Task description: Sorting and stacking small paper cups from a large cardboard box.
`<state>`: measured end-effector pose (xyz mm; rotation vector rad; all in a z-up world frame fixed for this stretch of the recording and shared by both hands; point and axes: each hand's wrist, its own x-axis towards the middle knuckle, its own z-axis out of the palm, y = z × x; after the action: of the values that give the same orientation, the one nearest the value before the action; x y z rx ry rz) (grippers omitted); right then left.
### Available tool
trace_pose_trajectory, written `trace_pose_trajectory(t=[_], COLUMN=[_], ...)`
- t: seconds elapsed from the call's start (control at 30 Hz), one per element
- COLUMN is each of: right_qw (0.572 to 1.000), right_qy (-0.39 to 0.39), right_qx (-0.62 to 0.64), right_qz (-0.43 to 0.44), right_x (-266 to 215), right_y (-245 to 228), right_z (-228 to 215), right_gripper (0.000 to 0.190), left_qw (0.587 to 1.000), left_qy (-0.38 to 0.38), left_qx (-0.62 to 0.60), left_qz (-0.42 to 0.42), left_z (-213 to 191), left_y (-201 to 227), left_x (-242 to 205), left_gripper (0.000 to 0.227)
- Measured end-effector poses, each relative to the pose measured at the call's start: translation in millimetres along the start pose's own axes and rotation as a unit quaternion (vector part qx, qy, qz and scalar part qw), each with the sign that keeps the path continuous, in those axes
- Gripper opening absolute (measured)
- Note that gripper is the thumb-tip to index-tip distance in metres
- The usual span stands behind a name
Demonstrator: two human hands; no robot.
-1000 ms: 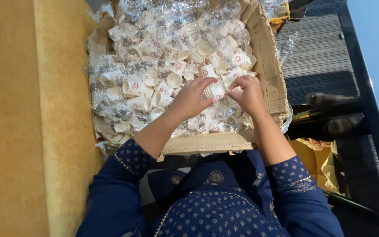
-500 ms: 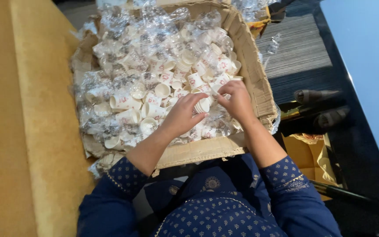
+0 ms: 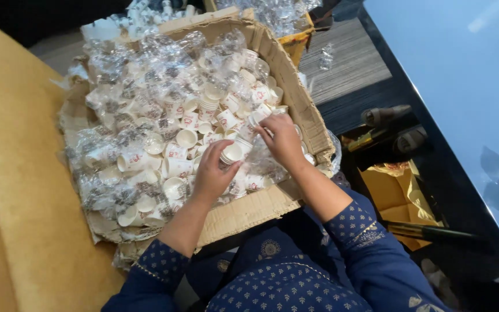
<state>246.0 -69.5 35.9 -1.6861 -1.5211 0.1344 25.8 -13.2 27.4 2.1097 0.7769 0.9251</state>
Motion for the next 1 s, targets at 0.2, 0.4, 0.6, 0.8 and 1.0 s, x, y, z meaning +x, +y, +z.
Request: trace_pose_trajectory(t=[0.2,0.4,0.6,0.8,1.0], right_qw=[0.999,0.999,0.988,0.975,0.963], right_qy=[0.017,0.016,0.056,-0.075,-0.142], right_qx=[0.014,0.04,0.105,0.126,0.101], right_qz=[0.038,0.021,-0.102,-0.167,-0.205], right_x=[-8,-5,-17,-18,-14], right_y=[13,-3,-5,-24,-28], right_z=[11,5,4,13,11], right_gripper=[0.012,0.016,0.011,0.018,0.018], left_qw=[0.998,0.999,1.0,0.998,0.996], left_qy=[0.016,0.008,0.021,0.018,0.001], left_qx=[0.015,0.008,-0.019,-0.062,0.061], left_qz=[0.052,0.049,0.003,-0.012,0.062], left_z=[3,2,9,8,5], left_y=[3,4,-6,-23,-17], left_x=[-2,-3,-5,-8,-4], left_gripper=[0.051,0.053,0.083,0.1,0.079])
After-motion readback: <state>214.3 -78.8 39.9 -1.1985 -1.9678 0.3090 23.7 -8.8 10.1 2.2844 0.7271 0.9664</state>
